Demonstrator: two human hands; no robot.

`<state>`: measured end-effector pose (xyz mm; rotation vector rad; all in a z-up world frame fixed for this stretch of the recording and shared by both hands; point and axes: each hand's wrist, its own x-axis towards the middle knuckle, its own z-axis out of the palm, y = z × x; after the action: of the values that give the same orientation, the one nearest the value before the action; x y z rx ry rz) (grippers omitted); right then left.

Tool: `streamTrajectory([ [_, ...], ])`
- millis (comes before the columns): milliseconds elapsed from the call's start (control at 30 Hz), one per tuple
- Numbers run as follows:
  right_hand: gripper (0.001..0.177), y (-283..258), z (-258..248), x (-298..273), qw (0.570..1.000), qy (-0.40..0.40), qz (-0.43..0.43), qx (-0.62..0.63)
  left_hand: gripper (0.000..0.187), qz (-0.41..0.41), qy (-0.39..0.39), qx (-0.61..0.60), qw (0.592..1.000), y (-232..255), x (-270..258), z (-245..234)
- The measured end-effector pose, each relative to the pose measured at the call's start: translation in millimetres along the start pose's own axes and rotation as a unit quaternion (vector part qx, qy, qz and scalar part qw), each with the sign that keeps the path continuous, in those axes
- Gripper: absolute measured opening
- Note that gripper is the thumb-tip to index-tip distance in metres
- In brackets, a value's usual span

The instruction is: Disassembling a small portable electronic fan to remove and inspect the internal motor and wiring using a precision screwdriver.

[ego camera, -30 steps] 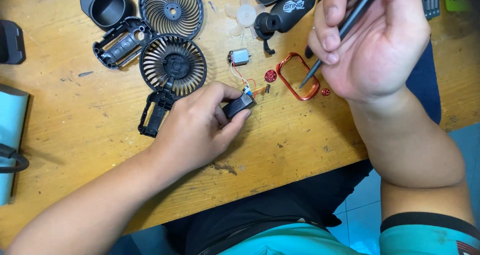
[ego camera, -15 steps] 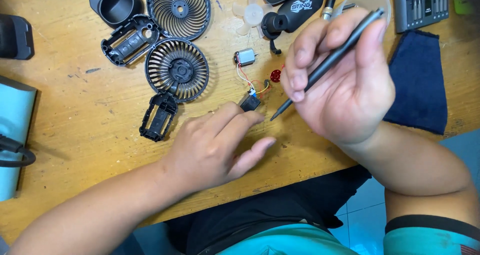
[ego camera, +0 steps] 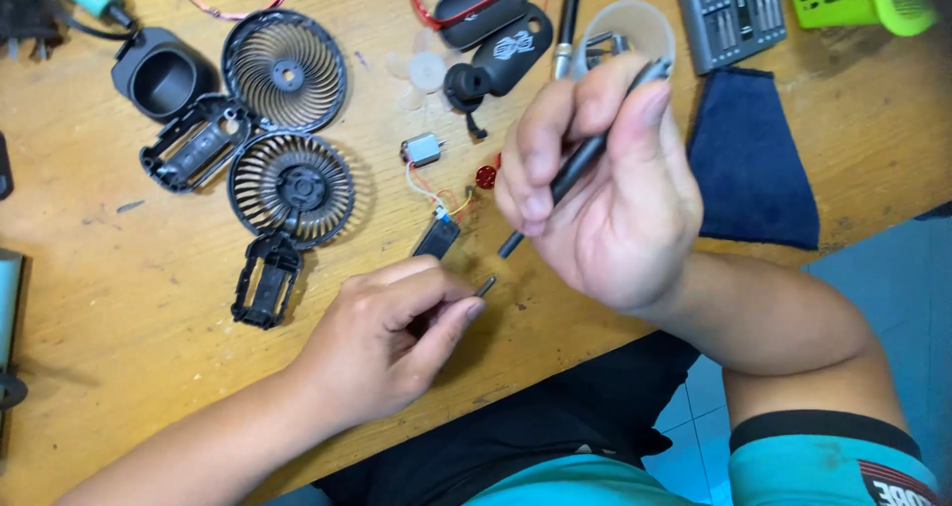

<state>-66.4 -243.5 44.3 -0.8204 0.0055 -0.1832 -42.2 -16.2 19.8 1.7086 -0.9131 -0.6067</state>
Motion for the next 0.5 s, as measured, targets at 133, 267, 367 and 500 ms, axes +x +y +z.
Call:
streamTrajectory([
  [133, 0.028, -32, -4, 14, 0.935, -0.083, -0.029, -0.345, 0.011, 0.055, 0.009, 0.079, 0.995, -9, -4, 0],
  [267, 0.019, -25, -7, 11, 0.717, -0.357, 0.076, -0.594, 0.008, 0.098, 0.056, 0.201, 0.973, -16, -5, -9],
  [367, 0.014, -21, -10, 8, 0.678, -0.35, 0.075, -0.642, 0.009, 0.098, 0.068, 0.222, 0.968, -19, -4, -9],
  [500, 0.017, -32, -13, 12, 0.616, -0.337, 0.103, -0.704, 0.041, 0.079, 0.085, 0.211, 0.971, -11, 1, -10],
])
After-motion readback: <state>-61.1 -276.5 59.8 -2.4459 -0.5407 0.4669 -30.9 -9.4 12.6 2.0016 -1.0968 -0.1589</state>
